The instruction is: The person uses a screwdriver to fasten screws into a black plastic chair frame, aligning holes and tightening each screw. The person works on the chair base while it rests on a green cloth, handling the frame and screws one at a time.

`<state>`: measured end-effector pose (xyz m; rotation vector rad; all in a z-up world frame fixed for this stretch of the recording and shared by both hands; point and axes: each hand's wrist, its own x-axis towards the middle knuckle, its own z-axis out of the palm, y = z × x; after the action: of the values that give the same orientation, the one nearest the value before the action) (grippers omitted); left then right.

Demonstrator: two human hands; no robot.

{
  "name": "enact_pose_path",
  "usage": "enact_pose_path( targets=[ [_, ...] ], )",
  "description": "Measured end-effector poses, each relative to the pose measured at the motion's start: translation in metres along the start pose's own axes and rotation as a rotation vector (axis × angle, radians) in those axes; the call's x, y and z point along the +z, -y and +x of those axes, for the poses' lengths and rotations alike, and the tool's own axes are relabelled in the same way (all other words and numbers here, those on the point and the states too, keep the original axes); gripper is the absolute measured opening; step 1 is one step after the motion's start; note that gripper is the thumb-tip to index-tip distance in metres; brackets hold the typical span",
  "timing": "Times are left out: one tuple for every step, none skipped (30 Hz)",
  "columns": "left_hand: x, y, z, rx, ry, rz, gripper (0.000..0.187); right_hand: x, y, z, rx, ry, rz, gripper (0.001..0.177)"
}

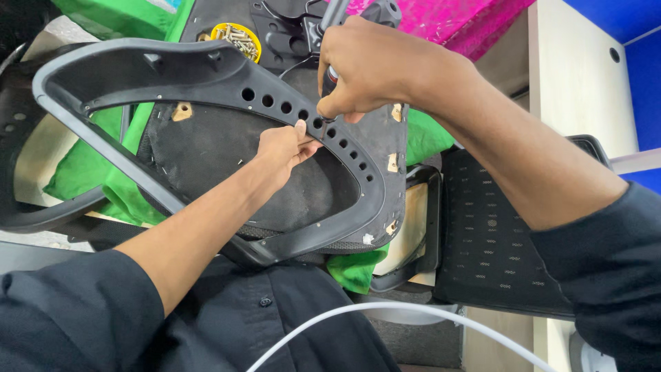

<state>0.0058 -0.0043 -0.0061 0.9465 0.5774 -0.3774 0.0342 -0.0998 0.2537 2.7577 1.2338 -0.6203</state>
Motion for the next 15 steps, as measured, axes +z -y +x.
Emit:
enact_pose_path(
  targets=[
    [-0.001, 0.000, 0.000, 0.000, -0.005, 0.006, 0.029, -0.001, -0.001, 0.001, -0.039, 0.007, -0.017, 0.023],
    [-0.001, 0.000, 0.001, 0.000, -0.007, -0.006, 0.028, -0.002, -0.001, 0.003, -0.042, 0.027, -0.033, 0.024],
    [-0.001, 0.001, 0.002, -0.001, -0.009, -0.017, 0.027, -0.002, -0.002, 0.005, -0.045, 0.046, -0.049, 0.027],
    [0.000, 0.001, 0.003, -0.001, -0.008, -0.027, 0.026, -0.003, -0.004, 0.006, -0.045, 0.064, -0.064, 0.030],
    [0.000, 0.002, 0.004, 0.004, -0.011, -0.030, 0.026, -0.003, -0.005, 0.007, -0.120, 0.050, -0.089, 0.030],
    [0.000, 0.003, 0.005, 0.008, -0.014, -0.034, 0.026, -0.002, -0.006, 0.010, -0.196, 0.037, -0.113, 0.030],
    [0.000, 0.004, 0.006, 0.013, -0.017, -0.038, 0.026, -0.003, -0.008, 0.012, -0.272, 0.024, -0.138, 0.030],
    [-0.001, 0.004, 0.007, 0.012, -0.017, -0.037, 0.026, -0.004, -0.011, 0.012, -0.271, 0.051, -0.136, 0.031],
    [-0.001, 0.004, 0.007, 0.011, -0.017, -0.036, 0.027, -0.005, -0.014, 0.013, -0.270, 0.079, -0.133, 0.032],
    [-0.001, 0.004, 0.007, 0.010, -0.015, -0.035, 0.027, -0.006, -0.017, 0.013, -0.268, 0.107, -0.132, 0.033],
    [-0.001, 0.004, 0.007, 0.013, -0.015, -0.030, 0.027, -0.006, -0.020, 0.012, -0.287, 0.098, -0.138, 0.033],
    [-0.001, 0.004, 0.006, 0.013, -0.015, -0.024, 0.027, -0.004, -0.023, 0.011, -0.304, 0.089, -0.142, 0.033],
    [0.000, 0.003, 0.005, 0.013, -0.015, -0.018, 0.027, -0.002, -0.025, 0.010, -0.321, 0.081, -0.147, 0.033],
    [0.000, 0.002, 0.003, 0.012, -0.015, -0.013, 0.027, 0.001, -0.026, 0.010, -0.354, 0.070, -0.159, 0.037],
    [0.000, 0.001, 0.002, 0.012, -0.015, -0.007, 0.027, 0.004, -0.027, 0.009, -0.386, 0.060, -0.171, 0.042]
  ],
)
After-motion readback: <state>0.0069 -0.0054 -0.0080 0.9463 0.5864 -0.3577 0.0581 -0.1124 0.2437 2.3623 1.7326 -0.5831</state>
